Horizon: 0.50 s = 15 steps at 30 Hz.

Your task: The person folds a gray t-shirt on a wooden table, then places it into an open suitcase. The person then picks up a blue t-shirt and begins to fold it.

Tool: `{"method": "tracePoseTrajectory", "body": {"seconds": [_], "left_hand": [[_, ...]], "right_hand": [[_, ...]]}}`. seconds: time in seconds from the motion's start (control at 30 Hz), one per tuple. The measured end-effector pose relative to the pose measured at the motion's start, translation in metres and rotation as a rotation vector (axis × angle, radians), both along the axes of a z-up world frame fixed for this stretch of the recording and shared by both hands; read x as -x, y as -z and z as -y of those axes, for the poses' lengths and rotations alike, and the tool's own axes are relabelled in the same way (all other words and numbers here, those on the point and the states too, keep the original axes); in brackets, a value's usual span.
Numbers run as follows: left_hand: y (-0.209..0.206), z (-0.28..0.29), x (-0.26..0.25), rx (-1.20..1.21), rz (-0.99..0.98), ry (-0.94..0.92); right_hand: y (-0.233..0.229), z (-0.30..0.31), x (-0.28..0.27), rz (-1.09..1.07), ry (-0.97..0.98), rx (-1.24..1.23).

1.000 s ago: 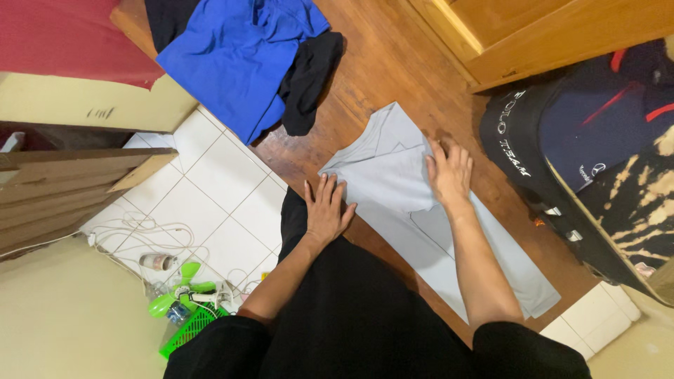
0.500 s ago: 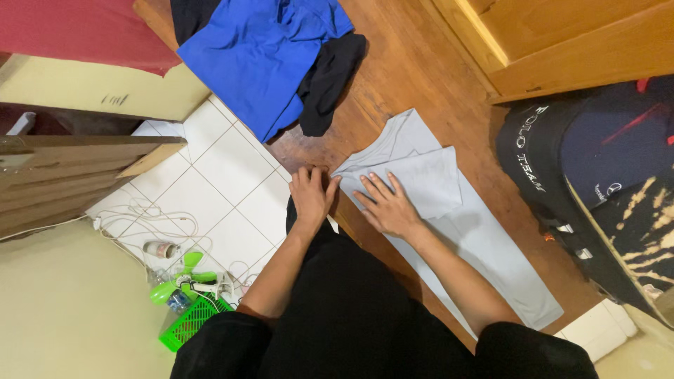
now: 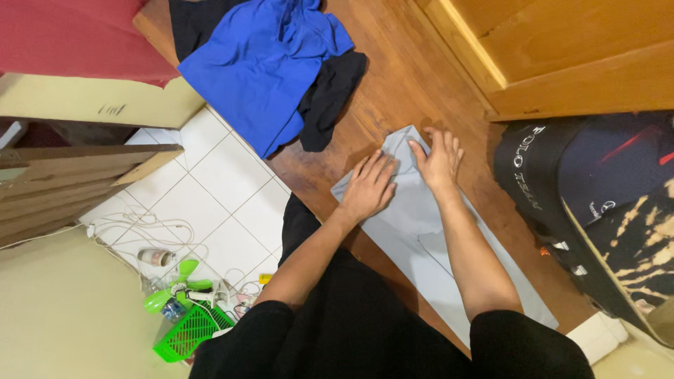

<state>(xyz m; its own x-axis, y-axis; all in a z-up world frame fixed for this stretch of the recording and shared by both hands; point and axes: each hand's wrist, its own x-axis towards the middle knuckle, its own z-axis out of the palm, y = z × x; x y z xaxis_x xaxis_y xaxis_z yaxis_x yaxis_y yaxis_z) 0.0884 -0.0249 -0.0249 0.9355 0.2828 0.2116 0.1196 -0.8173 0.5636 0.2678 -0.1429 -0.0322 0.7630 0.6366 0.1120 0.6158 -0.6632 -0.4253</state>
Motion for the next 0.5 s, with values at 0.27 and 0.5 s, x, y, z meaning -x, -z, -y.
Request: {"method": "tracePoseTrajectory", "body": {"seconds": [0.27, 0.5], "left_hand": [[0.018, -0.016, -0.027, -0.119, -0.278, 0.097], [0.019, -0.012, -0.029, -0.129, -0.388, 0.110]], "right_hand": [[0.036, -0.013, -0.038, -0.297, 0.122, 0.002], [0.022, -0.021, -0.021, -0.136, 0.074, -0.001]]}}
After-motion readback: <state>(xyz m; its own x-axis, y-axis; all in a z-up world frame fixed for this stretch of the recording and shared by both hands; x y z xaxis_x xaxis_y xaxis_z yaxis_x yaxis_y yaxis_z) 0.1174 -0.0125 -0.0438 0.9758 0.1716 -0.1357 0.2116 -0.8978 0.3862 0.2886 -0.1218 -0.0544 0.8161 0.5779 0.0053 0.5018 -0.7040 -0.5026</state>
